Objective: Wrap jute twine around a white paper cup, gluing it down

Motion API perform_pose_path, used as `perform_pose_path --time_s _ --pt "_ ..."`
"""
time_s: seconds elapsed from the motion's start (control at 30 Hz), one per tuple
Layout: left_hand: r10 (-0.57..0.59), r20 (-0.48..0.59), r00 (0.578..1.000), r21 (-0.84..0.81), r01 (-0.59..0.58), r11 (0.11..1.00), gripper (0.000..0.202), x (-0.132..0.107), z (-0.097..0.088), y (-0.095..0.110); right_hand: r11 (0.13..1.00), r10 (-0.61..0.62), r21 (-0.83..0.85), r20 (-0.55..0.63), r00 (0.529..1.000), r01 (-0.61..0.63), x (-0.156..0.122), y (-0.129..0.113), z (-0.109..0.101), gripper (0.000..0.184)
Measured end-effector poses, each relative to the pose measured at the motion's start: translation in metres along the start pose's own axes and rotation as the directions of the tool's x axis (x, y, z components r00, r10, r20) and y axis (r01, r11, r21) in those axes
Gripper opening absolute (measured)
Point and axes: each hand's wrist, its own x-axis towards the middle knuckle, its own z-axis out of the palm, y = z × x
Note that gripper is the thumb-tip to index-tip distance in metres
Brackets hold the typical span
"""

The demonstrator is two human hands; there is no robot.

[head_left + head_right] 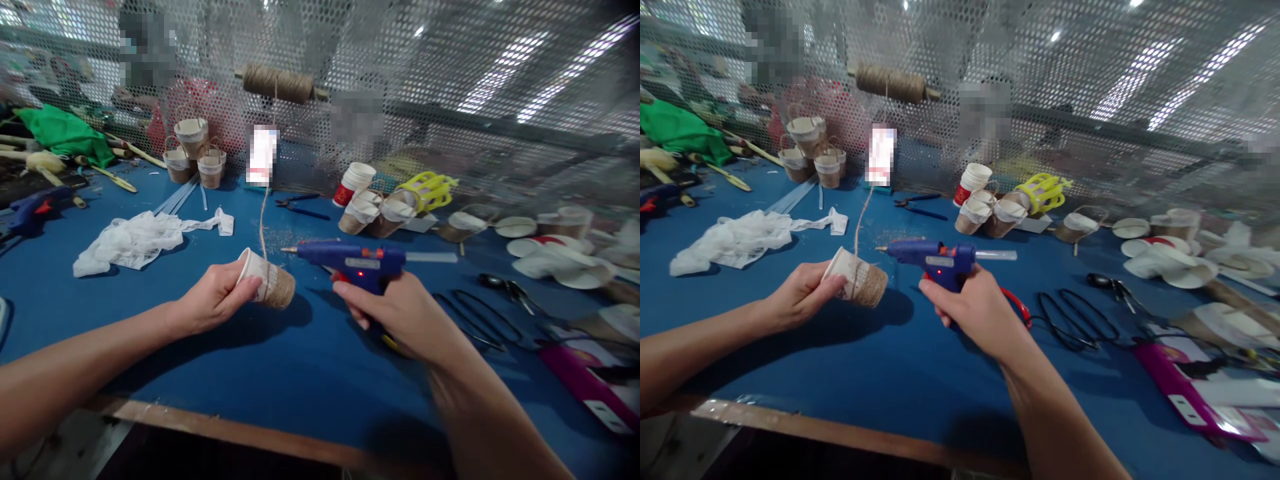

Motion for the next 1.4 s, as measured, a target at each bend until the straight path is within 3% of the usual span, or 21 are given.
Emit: perform_pose_path --time_s 0.13,0.33,0.5,0.63,0.73,0.8,0.87,1.0,1.1,1.17,1.27,1.4 --pt "-0.082 0.001 0.997 -0.047 0.082 0.996 0.027 0.001 0.001 -0.001 0.976 0.203 0.134 -0.266 0.942 -0.172 0.025 0.026 -0.008 0.029" --pt "-0.144 0.022 0.989 -0.090 0.145 0.985 0.030 0.000 0.002 -0.003 0.960 0.251 -0.056 -0.260 0.932 -0.274 0.065 0.069 -0.013 0.032" --pt "-0.064 0.034 0.997 -0.109 0.067 0.992 0.028 -0.001 0.001 -0.002 0.946 0.228 -0.165 -0.277 0.933 -0.280 0.076 0.083 -0.009 0.041" --pt "-0.032 0.016 0.999 -0.115 0.034 0.993 0.028 -0.001 0.001 0.000 0.977 0.080 -0.170 -0.257 0.963 -0.126 0.072 0.052 -0.002 0.029" --pt "-0.024 0.030 0.999 -0.119 0.028 0.992 0.028 -0.001 0.000 0.002 0.995 -0.035 -0.094 -0.086 0.996 0.027 0.068 0.012 0.013 0.030" --pt "-0.018 0.048 0.999 -0.119 0.024 0.993 0.028 -0.002 0.000 0.003 0.984 -0.121 0.148 0.145 0.982 0.100 0.067 -0.012 0.026 0.037" --pt "-0.033 0.069 0.997 -0.128 0.041 0.991 0.029 -0.002 0.000 0.004 0.933 -0.187 0.347 0.244 0.952 0.095 0.066 -0.027 0.038 0.029" --pt "-0.191 0.096 0.977 -0.240 0.208 0.948 0.034 0.000 0.002 0.002 0.854 -0.169 0.515 0.143 0.975 0.073 0.060 -0.036 0.043 0.017" --pt "-0.365 0.125 0.922 -0.397 0.384 0.834 0.038 0.001 0.003 0.000 0.847 -0.178 0.518 0.059 0.982 0.122 0.048 -0.037 0.033 0.017" --pt "-0.435 0.127 0.891 -0.487 0.438 0.755 0.039 0.003 0.003 0.000 0.855 -0.194 0.492 0.015 0.981 0.162 0.040 -0.039 0.027 0.016" --pt "-0.461 0.130 0.878 -0.548 0.451 0.704 0.042 0.004 0.004 0.002 0.877 -0.195 0.440 -0.042 0.980 0.194 0.033 -0.042 0.024 0.016" --pt "-0.445 0.147 0.883 -0.478 0.457 0.750 0.045 0.003 0.005 0.005 0.896 -0.201 0.390 -0.069 0.977 0.212 0.036 -0.039 0.030 0.018"
